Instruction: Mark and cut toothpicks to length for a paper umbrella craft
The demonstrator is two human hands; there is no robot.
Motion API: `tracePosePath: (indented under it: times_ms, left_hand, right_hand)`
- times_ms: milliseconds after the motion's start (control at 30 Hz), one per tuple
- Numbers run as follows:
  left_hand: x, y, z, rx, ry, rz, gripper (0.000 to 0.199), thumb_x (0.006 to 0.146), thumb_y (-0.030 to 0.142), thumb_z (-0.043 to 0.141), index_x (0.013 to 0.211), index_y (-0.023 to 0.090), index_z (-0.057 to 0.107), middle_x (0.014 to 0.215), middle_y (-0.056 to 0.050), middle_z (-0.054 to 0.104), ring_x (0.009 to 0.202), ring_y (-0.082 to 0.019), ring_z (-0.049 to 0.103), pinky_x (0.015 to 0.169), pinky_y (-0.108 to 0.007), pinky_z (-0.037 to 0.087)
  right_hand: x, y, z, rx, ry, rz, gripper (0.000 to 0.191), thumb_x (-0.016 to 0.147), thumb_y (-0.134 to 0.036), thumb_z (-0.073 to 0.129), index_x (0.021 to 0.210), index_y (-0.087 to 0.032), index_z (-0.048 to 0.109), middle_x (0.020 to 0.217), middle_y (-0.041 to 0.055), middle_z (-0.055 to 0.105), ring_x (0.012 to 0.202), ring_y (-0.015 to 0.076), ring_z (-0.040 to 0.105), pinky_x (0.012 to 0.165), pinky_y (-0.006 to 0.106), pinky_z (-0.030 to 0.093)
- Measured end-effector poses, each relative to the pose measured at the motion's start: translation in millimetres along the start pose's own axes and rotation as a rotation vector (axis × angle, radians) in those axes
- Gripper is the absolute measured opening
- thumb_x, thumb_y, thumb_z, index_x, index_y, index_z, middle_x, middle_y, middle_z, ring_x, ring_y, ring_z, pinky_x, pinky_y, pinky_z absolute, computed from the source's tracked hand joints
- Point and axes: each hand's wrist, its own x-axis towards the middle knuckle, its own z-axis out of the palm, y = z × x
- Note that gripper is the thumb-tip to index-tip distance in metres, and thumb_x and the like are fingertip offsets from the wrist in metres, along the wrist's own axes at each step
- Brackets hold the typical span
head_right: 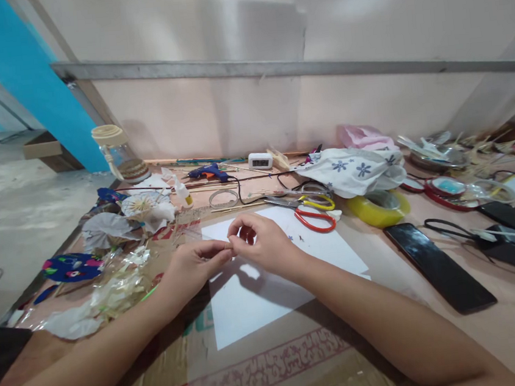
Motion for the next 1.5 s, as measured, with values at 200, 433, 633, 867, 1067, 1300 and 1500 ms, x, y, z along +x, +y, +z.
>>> tracePosePath:
  times_ms: [200,433,633,867,1067,1300,1500]
  left_hand:
    - [1.3,0.8,-0.1,-0.009,-0.002,-0.016,0.025,0.081,0.034,0.061,0.087,0.017,0.078,0.081,-0.003,0.078,0.073,-0.017,0.067,0.069,-0.025,0.050]
    - [0.8,0.1,0.2,0.006,-0.009,-0.019,0.025,0.080,0.034,0.060,0.083,0.017,0.078,0.074,-0.002,0.075,0.069,-0.016,0.064,0.065,-0.024,0.047]
    - [1.6,-1.0,0.5,0.000,-0.013,-0.056,0.024,0.079,0.035,0.062,0.083,0.018,0.078,0.075,0.000,0.075,0.069,-0.015,0.063,0.066,-0.024,0.046]
    - [1.9,-6.9,4.5,-0.081,0.009,-0.139,0.027,0.077,0.041,0.066,0.084,0.017,0.077,0.081,-0.005,0.077,0.072,-0.019,0.068,0.066,-0.027,0.050]
    - [5.3,-16.6,8.3,-0.151,0.038,-0.182,0.031,0.073,0.042,0.066,0.083,0.014,0.076,0.079,-0.008,0.077,0.071,-0.021,0.070,0.066,-0.030,0.055]
    - [6.7,-11.7,3.0,-0.148,0.052,-0.175,0.031,0.070,0.044,0.068,0.077,0.014,0.077,0.072,-0.007,0.075,0.066,-0.020,0.066,0.063,-0.031,0.053]
    - [8.6,-15.1,4.2,-0.167,0.048,-0.196,0.034,0.068,0.046,0.070,0.077,0.014,0.076,0.074,-0.009,0.076,0.068,-0.022,0.068,0.064,-0.032,0.055]
  right_hand:
    - [1.1,0.5,-2.9,-0.067,-0.063,-0.117,0.007,0.084,-0.013,0.060,0.083,-0.020,0.061,0.084,0.0003,0.061,0.072,0.0132,0.054,0.065,0.026,0.044]
    - [-0.6,-0.1,0.2,-0.069,-0.101,-0.047,0.010,0.080,-0.011,0.059,0.083,-0.020,0.059,0.084,-0.0006,0.059,0.069,0.0124,0.053,0.065,0.027,0.044]
    - [-0.7,3.0,4.9,0.090,-0.096,0.090,0.007,0.079,-0.016,0.058,0.083,-0.021,0.058,0.077,-0.0023,0.058,0.067,0.0129,0.054,0.064,0.027,0.044]
    - [12.6,5.9,-31.9,0.354,0.161,0.079,0.010,0.080,-0.027,0.062,0.083,-0.021,0.054,0.083,-0.0007,0.063,0.065,0.0110,0.057,0.056,0.024,0.045]
    - [56.5,44.2,-73.8,0.169,0.315,0.204,0.016,0.084,-0.031,0.062,0.085,-0.022,0.049,0.074,-0.0001,0.070,0.064,0.0122,0.065,0.057,0.023,0.052]
    - [112.5,90.1,-70.0,-0.145,0.159,0.322,0.014,0.096,-0.028,0.060,0.097,-0.015,0.061,0.089,0.0045,0.070,0.071,0.0146,0.068,0.064,0.030,0.059]
    - [158.6,101.3,-122.8,-0.594,0.185,0.340,0.030,0.097,-0.033,0.059,0.123,-0.018,0.060,0.125,0.0096,0.061,0.105,0.0227,0.064,0.088,0.043,0.055]
